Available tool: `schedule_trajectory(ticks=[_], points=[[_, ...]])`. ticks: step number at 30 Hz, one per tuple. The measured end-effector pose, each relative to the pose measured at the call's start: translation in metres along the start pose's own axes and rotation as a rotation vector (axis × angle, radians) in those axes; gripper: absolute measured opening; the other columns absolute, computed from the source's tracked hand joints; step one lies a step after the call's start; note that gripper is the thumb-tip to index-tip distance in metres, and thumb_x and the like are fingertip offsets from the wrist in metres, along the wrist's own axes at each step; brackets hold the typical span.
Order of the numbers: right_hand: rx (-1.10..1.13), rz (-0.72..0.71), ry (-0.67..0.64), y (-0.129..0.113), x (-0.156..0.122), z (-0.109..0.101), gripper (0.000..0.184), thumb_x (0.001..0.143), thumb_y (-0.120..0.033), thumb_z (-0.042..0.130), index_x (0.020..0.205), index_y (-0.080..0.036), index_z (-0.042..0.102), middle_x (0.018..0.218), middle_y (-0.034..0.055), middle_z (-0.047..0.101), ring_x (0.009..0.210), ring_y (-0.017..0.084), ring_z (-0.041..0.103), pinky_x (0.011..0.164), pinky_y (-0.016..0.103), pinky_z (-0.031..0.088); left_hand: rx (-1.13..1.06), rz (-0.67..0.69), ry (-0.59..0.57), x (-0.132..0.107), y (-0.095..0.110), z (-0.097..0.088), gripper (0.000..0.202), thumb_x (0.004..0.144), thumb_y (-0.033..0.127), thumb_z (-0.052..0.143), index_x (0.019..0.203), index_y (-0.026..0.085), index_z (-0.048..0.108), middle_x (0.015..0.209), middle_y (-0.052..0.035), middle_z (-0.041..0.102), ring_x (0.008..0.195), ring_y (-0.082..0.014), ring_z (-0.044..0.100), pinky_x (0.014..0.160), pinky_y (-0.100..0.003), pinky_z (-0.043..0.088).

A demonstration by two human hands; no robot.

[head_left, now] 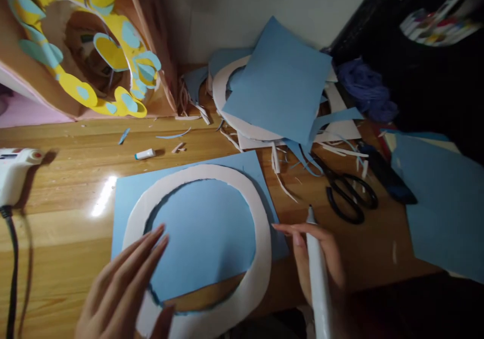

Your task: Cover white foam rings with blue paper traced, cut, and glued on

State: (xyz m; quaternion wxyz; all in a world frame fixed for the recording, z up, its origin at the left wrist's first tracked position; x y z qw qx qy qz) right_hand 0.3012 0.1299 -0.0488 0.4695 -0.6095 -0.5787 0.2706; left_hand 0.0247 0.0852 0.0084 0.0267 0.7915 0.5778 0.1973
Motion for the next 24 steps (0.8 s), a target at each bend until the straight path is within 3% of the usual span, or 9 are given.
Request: schedule_trajectory(ticks=[3,6,10,14,19,24], points=[[-0.010,-0.039,-0.019,0.008,-0.008,0.003,0.016,0.087,-0.017,0.053,0.101,-0.024,0.055,0.090,0.0030,0.071,0.080,0.019,0.070,0.073,0.034,0.057,0.040,0.195,-0.165,0.050,0.063,0.027,0.071,0.085,0.037,0.051,0.144,0.006,0.027,0.151,-0.0118,0.030,0.138,-0.0255,0.027,0.113,-0.035,0.023],[-0.043,-0.053,-0.057,0.011,-0.008,0.006,0.017,0.087,-0.020,0.053,0.103,-0.025,0.056,0.094,0.0035,0.070,0.085,0.019,0.068,0.073,0.033,0.056,0.050,0.279,-0.255,0.079,0.093,0.061,0.076,0.088,0.046,0.046,0.145,0.003,0.020,0.153,-0.0161,0.022,0.142,-0.0271,0.017,0.114,-0.042,0.023],[-0.067,-0.029,-0.124,0.011,-0.006,0.008,0.020,0.087,-0.019,0.052,0.105,-0.024,0.057,0.098,0.0041,0.069,0.091,0.018,0.066,0.079,0.032,0.054,0.036,0.251,-0.307,0.093,0.088,0.097,0.080,0.089,0.050,0.042,0.146,0.002,0.011,0.154,-0.0194,0.017,0.143,-0.0279,0.009,0.114,-0.047,0.022],[-0.048,-0.035,-0.157,0.008,-0.007,0.008,0.025,0.088,-0.019,0.051,0.111,-0.024,0.058,0.099,0.0056,0.068,0.089,0.019,0.066,0.078,0.033,0.055,0.047,0.230,-0.357,0.089,0.076,0.116,0.082,0.089,0.053,0.041,0.147,0.007,0.006,0.154,-0.0175,0.015,0.143,-0.0280,0.010,0.115,-0.049,0.018],[0.022,0.076,-0.185,0.016,-0.008,0.011,0.024,0.089,-0.019,0.050,0.111,-0.024,0.058,0.101,0.0055,0.067,0.092,0.019,0.065,0.082,0.034,0.054,0.029,0.209,-0.383,0.086,0.070,0.122,0.084,0.087,0.054,0.043,0.148,0.010,0.006,0.155,-0.0161,0.011,0.143,-0.0297,0.012,0.114,-0.049,0.018],[0.053,0.070,-0.179,0.018,-0.008,0.011,0.024,0.088,-0.020,0.051,0.111,-0.024,0.057,0.100,0.0061,0.067,0.091,0.020,0.065,0.079,0.036,0.054,0.012,0.196,-0.392,0.088,0.070,0.121,0.083,0.087,0.053,0.044,0.148,0.010,0.008,0.156,-0.0146,0.012,0.143,-0.0283,0.013,0.115,-0.046,0.019]])
Point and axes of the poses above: each hand's wrist, its own x-axis towards the middle knuckle, its own z-axis out of the palm, y = z × x, the point moved 10 cm from there along x, towards the middle knuckle
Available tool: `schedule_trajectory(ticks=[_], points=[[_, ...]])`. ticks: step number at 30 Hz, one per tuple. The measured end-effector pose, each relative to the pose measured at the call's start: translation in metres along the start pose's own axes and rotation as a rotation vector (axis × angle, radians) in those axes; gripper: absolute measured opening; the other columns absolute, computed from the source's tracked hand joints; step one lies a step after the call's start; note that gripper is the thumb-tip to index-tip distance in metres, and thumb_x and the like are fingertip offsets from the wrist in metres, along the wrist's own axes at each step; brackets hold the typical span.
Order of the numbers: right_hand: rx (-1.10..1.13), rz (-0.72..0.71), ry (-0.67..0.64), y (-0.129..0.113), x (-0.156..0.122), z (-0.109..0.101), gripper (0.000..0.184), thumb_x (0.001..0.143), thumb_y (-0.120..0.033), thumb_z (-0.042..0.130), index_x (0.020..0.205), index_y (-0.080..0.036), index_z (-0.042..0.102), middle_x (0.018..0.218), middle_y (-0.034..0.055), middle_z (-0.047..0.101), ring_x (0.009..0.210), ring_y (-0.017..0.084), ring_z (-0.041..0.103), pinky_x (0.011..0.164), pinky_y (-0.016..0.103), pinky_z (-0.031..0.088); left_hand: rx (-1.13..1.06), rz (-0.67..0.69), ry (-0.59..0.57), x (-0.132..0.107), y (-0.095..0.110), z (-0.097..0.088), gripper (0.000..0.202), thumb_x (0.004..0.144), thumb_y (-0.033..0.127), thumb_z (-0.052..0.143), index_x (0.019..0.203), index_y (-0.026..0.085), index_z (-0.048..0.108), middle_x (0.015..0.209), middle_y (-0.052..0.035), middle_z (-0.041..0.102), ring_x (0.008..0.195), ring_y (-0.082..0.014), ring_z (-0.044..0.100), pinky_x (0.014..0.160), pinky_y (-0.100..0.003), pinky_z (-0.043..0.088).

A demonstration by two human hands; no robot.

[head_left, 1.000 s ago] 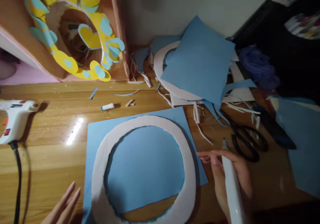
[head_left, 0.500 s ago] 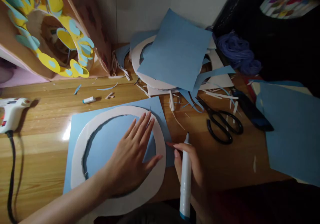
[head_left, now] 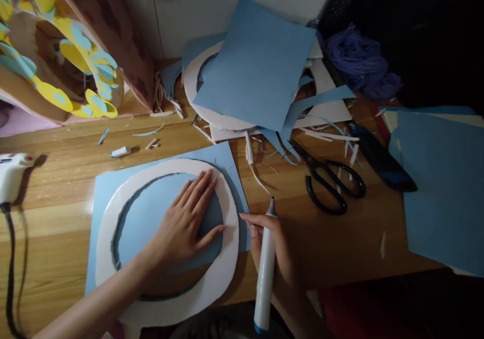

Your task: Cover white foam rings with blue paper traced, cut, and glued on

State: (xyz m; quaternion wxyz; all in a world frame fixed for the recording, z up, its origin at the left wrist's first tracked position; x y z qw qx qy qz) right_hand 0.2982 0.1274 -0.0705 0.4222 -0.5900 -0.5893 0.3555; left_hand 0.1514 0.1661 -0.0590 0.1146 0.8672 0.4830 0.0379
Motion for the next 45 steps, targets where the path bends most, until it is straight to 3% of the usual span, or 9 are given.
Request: schedule_trajectory(ticks=[8,18,23,30,36,39,41,45], points=[[-0.034,0.071,-0.001,0.002,0.000,0.000,0.023,0.089,-0.021,0.049,0.109,-0.025,0.058,0.098,0.0063,0.066,0.090,0.021,0.064,0.080,0.037,0.053,0.029,0.015,-0.037,-0.002,-0.003,0.001,0.081,0.087,0.052,0.044,0.148,0.012,0.008,0.156,-0.0136,0.013,0.142,-0.0282,0.015,0.114,-0.047,0.020],[-0.042,0.019,-0.017,0.004,0.001,0.003,0.025,0.088,-0.019,0.049,0.111,-0.024,0.056,0.099,0.0065,0.066,0.089,0.020,0.065,0.079,0.036,0.056,0.030,0.012,-0.021,-0.001,-0.001,0.000,0.083,0.086,0.051,0.045,0.149,0.012,0.006,0.155,-0.0150,0.014,0.142,-0.0309,0.017,0.113,-0.049,0.022],[-0.109,-0.075,0.056,0.002,-0.001,0.000,0.026,0.087,-0.017,0.049,0.110,-0.026,0.057,0.094,0.0042,0.068,0.083,0.018,0.067,0.073,0.033,0.057,0.036,0.013,-0.009,-0.001,0.001,0.001,0.086,0.085,0.052,0.047,0.148,0.009,0.007,0.155,-0.0157,0.014,0.142,-0.0302,0.014,0.114,-0.048,0.020],[-0.121,-0.095,0.029,-0.002,0.001,0.002,0.029,0.085,-0.014,0.050,0.111,-0.025,0.057,0.095,0.0040,0.068,0.085,0.018,0.067,0.076,0.031,0.057,0.026,0.002,0.001,0.000,0.001,0.001,0.088,0.085,0.055,0.047,0.148,0.011,0.004,0.155,-0.0159,0.015,0.142,-0.0310,0.015,0.113,-0.050,0.023],[0.051,0.013,0.052,0.003,-0.001,-0.004,0.023,0.089,-0.022,0.048,0.111,-0.026,0.055,0.098,0.0056,0.068,0.086,0.018,0.067,0.074,0.032,0.057,0.046,0.009,-0.012,0.002,0.001,0.000,0.085,0.083,0.055,0.048,0.148,0.015,0.012,0.156,-0.0136,0.010,0.142,-0.0327,0.016,0.112,-0.051,0.023],[0.133,0.080,-0.045,-0.002,0.014,-0.018,0.033,0.091,-0.036,0.048,0.123,-0.027,0.050,0.090,0.0030,0.069,0.082,0.017,0.067,0.072,0.029,0.055,0.042,0.009,-0.009,0.004,0.004,-0.002,0.083,0.083,0.053,0.049,0.147,0.013,0.016,0.156,-0.0147,0.013,0.141,-0.0326,0.016,0.112,-0.050,0.024],[0.090,0.034,-0.183,-0.015,0.032,-0.023,0.036,0.091,-0.042,0.048,0.124,-0.030,0.052,0.086,0.0008,0.067,0.078,0.016,0.065,0.070,0.027,0.054,0.035,0.010,0.008,0.005,0.006,-0.004,0.084,0.082,0.054,0.050,0.147,0.011,0.018,0.155,-0.0165,0.016,0.141,-0.0336,0.016,0.112,-0.051,0.024],[0.026,-0.010,-0.417,-0.028,0.065,-0.019,0.026,0.092,-0.031,0.045,0.113,-0.026,0.058,0.106,0.0026,0.064,0.097,0.017,0.061,0.082,0.028,0.049,0.042,0.014,0.045,0.006,0.012,-0.007,0.090,0.080,0.058,0.052,0.146,0.007,0.018,0.153,-0.0207,0.018,0.141,-0.0354,0.014,0.113,-0.051,0.021]])
Point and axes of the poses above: each hand's wrist, its own x-axis towards the middle knuckle, its own z-axis out of the palm, y = z × x, the point moved 10 cm from there along x, towards the middle knuckle
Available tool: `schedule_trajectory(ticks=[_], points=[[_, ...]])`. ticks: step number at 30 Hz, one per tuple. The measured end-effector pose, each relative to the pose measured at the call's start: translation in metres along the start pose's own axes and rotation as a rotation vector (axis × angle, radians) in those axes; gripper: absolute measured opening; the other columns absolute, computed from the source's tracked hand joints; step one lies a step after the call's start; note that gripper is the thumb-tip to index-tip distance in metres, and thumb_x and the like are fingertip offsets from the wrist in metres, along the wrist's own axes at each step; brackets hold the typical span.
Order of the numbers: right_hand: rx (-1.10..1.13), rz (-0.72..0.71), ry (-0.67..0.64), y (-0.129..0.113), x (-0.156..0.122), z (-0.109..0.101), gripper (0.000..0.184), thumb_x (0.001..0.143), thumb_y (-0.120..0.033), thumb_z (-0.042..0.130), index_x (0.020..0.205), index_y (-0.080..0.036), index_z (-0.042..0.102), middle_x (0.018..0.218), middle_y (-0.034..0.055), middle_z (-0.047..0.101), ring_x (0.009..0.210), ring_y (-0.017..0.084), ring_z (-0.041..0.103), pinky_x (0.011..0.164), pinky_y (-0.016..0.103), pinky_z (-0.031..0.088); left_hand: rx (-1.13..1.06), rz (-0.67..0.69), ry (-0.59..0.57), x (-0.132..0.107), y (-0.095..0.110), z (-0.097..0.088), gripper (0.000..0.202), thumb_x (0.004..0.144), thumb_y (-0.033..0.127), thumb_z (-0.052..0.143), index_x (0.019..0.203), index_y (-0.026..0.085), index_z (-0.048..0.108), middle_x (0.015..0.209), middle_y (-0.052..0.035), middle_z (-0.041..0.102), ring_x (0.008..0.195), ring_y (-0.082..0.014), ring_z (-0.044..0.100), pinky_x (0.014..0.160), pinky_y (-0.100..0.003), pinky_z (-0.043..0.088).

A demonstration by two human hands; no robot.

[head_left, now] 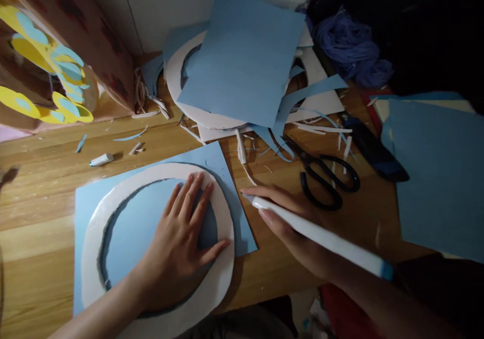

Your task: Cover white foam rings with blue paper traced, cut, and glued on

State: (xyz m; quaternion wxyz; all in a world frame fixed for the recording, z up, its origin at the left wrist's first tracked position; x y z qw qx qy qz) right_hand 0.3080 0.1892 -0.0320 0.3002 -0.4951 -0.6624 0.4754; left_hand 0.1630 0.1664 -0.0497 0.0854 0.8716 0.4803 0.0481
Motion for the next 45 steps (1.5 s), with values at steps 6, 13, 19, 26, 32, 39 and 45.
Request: schedule_trajectory(ticks=[6,13,19,26,32,39,45], points=[[0.092,-0.014,-0.074,0.010,0.026,0.018,0.015,0.087,-0.028,0.054,0.100,-0.022,0.053,0.086,-0.0010,0.060,0.076,0.012,0.058,0.066,0.022,0.047,0.008,-0.005,-0.011,-0.001,0.001,0.004,0.093,0.080,0.060,0.048,0.147,0.008,0.011,0.153,-0.0220,0.017,0.142,-0.0362,0.011,0.112,-0.054,0.021],[0.106,-0.054,-0.065,0.014,0.034,0.025,0.019,0.086,-0.027,0.057,0.103,-0.020,0.057,0.091,0.0014,0.064,0.080,0.012,0.059,0.070,0.022,0.047,0.029,0.017,0.006,-0.001,0.002,0.005,0.092,0.080,0.061,0.048,0.146,0.004,0.017,0.151,-0.0252,0.019,0.141,-0.0375,0.012,0.112,-0.054,0.019],[0.072,-0.055,-0.021,0.012,0.037,0.024,0.016,0.084,-0.023,0.058,0.099,-0.018,0.059,0.087,0.0013,0.064,0.078,0.011,0.059,0.069,0.021,0.046,0.037,0.014,0.019,0.000,0.003,0.004,0.093,0.079,0.062,0.048,0.145,0.004,0.019,0.150,-0.0258,0.020,0.141,-0.0383,0.013,0.112,-0.054,0.019],[0.029,-0.048,-0.009,0.012,0.037,0.025,0.015,0.083,-0.023,0.057,0.097,-0.018,0.059,0.085,0.0009,0.064,0.073,0.012,0.059,0.065,0.022,0.045,0.050,0.009,0.009,0.001,0.003,0.004,0.093,0.079,0.062,0.047,0.146,0.004,0.018,0.150,-0.0259,0.020,0.141,-0.0377,0.013,0.112,-0.054,0.020],[-0.049,-0.121,0.029,0.006,0.034,0.024,0.010,0.079,-0.019,0.057,0.089,-0.019,0.059,0.086,0.0024,0.067,0.070,0.013,0.060,0.063,0.024,0.046,0.022,-0.016,0.004,0.001,0.004,0.001,0.090,0.080,0.061,0.047,0.145,0.006,0.021,0.151,-0.0231,0.021,0.141,-0.0363,0.013,0.113,-0.054,0.019],[-0.105,-0.186,0.091,0.004,0.017,0.022,0.007,0.077,-0.016,0.054,0.083,-0.021,0.056,0.076,0.0002,0.061,0.068,0.013,0.059,0.059,0.023,0.045,0.030,-0.039,0.008,0.000,0.005,0.002,0.089,0.081,0.060,0.048,0.145,0.005,0.021,0.152,-0.0226,0.021,0.142,-0.0353,0.013,0.113,-0.054,0.018],[-0.090,-0.178,0.031,0.009,0.001,0.024,0.009,0.078,-0.017,0.055,0.086,-0.019,0.055,0.075,0.0007,0.058,0.067,0.014,0.057,0.060,0.025,0.045,0.044,-0.058,0.008,0.000,0.003,0.005,0.091,0.079,0.064,0.048,0.144,0.005,0.024,0.151,-0.0244,0.022,0.141,-0.0362,0.016,0.112,-0.054,0.020]])
Point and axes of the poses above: each hand's wrist, its own x-axis towards the middle knuckle, its own z-axis out of the palm, y = z × x, the point moved 10 cm from there along x, towards the middle knuckle
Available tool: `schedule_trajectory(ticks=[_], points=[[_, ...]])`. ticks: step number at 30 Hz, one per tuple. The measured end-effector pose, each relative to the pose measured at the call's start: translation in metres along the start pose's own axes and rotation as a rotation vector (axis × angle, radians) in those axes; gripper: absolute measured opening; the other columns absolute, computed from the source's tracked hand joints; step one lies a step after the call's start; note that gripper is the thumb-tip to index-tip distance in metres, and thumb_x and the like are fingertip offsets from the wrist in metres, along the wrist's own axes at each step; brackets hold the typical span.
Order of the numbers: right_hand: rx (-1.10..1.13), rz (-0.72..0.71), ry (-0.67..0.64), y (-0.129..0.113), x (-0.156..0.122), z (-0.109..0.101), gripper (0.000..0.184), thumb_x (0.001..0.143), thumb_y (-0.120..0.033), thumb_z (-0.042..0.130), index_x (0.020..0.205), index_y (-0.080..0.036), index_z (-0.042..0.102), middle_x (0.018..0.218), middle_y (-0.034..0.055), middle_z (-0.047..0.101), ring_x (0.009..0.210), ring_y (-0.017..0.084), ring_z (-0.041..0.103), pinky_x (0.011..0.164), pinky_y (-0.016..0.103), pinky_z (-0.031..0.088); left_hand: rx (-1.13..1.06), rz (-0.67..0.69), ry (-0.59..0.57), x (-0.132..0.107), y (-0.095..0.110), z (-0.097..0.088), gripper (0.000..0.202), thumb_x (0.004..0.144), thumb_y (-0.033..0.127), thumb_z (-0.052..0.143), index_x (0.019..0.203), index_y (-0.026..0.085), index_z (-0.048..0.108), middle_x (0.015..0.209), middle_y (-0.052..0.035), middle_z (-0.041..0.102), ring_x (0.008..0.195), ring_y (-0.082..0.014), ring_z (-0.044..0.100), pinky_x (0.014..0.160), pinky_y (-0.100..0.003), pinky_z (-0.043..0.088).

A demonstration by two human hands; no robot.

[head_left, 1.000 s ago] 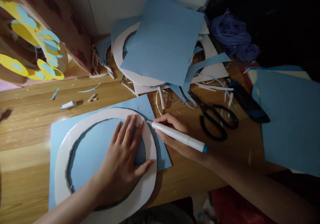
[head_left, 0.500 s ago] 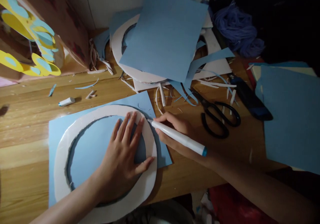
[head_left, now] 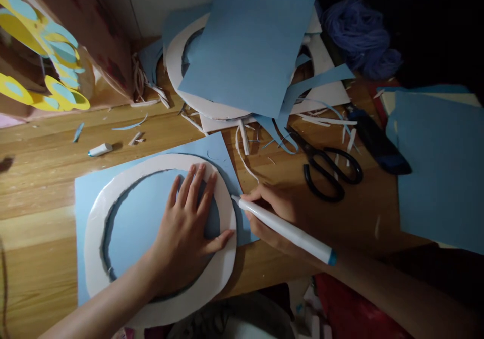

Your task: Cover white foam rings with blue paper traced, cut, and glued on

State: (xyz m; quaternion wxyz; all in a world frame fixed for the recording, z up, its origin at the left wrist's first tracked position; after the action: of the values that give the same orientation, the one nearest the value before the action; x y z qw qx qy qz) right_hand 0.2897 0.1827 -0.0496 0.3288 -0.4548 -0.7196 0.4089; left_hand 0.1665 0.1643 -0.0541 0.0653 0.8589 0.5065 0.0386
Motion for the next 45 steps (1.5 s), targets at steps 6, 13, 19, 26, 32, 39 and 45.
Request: schedule_trajectory(ticks=[6,13,19,26,32,39,45], points=[[0.011,-0.055,0.024,-0.003,-0.018,0.002,0.018,0.073,-0.012,0.056,0.089,-0.020,0.053,0.075,0.0006,0.054,0.067,0.015,0.055,0.062,0.028,0.046,-0.003,-0.004,0.007,0.000,0.000,-0.002,0.091,0.079,0.064,0.048,0.144,0.005,0.025,0.150,-0.0246,0.023,0.141,-0.0362,0.017,0.112,-0.054,0.020],[-0.039,-0.118,0.084,-0.010,-0.030,0.004,0.028,0.071,-0.007,0.055,0.094,-0.023,0.052,0.073,0.0006,0.056,0.064,0.017,0.052,0.061,0.033,0.047,0.001,0.006,0.023,0.001,0.001,-0.002,0.091,0.079,0.065,0.047,0.144,0.006,0.024,0.150,-0.0245,0.024,0.141,-0.0350,0.016,0.112,-0.054,0.019],[-0.051,-0.123,0.078,-0.009,-0.031,0.006,0.034,0.072,-0.010,0.056,0.101,-0.024,0.051,0.075,0.0013,0.057,0.067,0.019,0.056,0.062,0.035,0.049,0.004,0.007,0.020,0.000,0.000,-0.001,0.092,0.078,0.067,0.046,0.144,0.006,0.024,0.150,-0.0249,0.024,0.141,-0.0352,0.015,0.112,-0.053,0.018],[-0.095,-0.008,0.054,-0.006,-0.026,0.003,0.022,0.077,-0.013,0.055,0.097,-0.021,0.054,0.079,0.0039,0.060,0.075,0.019,0.059,0.069,0.035,0.050,-0.028,0.003,0.007,-0.001,0.000,0.002,0.094,0.078,0.066,0.046,0.145,0.006,0.020,0.152,-0.0242,0.019,0.142,-0.0359,0.012,0.113,-0.054,0.015],[-0.067,0.011,0.043,-0.005,-0.027,0.003,0.021,0.079,-0.015,0.054,0.099,-0.021,0.053,0.083,0.0039,0.060,0.078,0.018,0.060,0.072,0.034,0.051,-0.045,-0.018,0.005,0.000,0.001,0.000,0.092,0.079,0.066,0.046,0.145,0.007,0.019,0.152,-0.0230,0.018,0.142,-0.0346,0.011,0.113,-0.054,0.015],[0.000,0.095,0.030,0.005,-0.030,0.005,0.021,0.081,-0.018,0.054,0.100,-0.025,0.051,0.092,0.0038,0.062,0.085,0.020,0.062,0.072,0.034,0.052,-0.054,-0.014,-0.015,0.000,-0.001,0.003,0.094,0.079,0.066,0.045,0.146,0.009,0.015,0.153,-0.0228,0.016,0.142,-0.0349,0.010,0.112,-0.055,0.015],[0.062,0.104,0.052,0.014,-0.032,0.005,0.026,0.081,-0.021,0.057,0.106,-0.025,0.050,0.097,0.0048,0.060,0.089,0.021,0.062,0.079,0.036,0.053,-0.052,-0.018,-0.012,-0.001,0.000,0.002,0.092,0.081,0.065,0.045,0.146,0.008,0.015,0.153,-0.0229,0.016,0.142,-0.0351,0.009,0.113,-0.055,0.015]])
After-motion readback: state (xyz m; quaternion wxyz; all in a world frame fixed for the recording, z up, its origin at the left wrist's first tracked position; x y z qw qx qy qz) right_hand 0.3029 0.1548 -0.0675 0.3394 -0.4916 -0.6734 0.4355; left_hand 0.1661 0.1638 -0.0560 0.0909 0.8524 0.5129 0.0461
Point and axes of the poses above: each hand's wrist, its own x-axis towards the middle knuckle, its own z-axis out of the palm, y = z × x, the point moved 10 cm from there along x, towards the middle knuckle
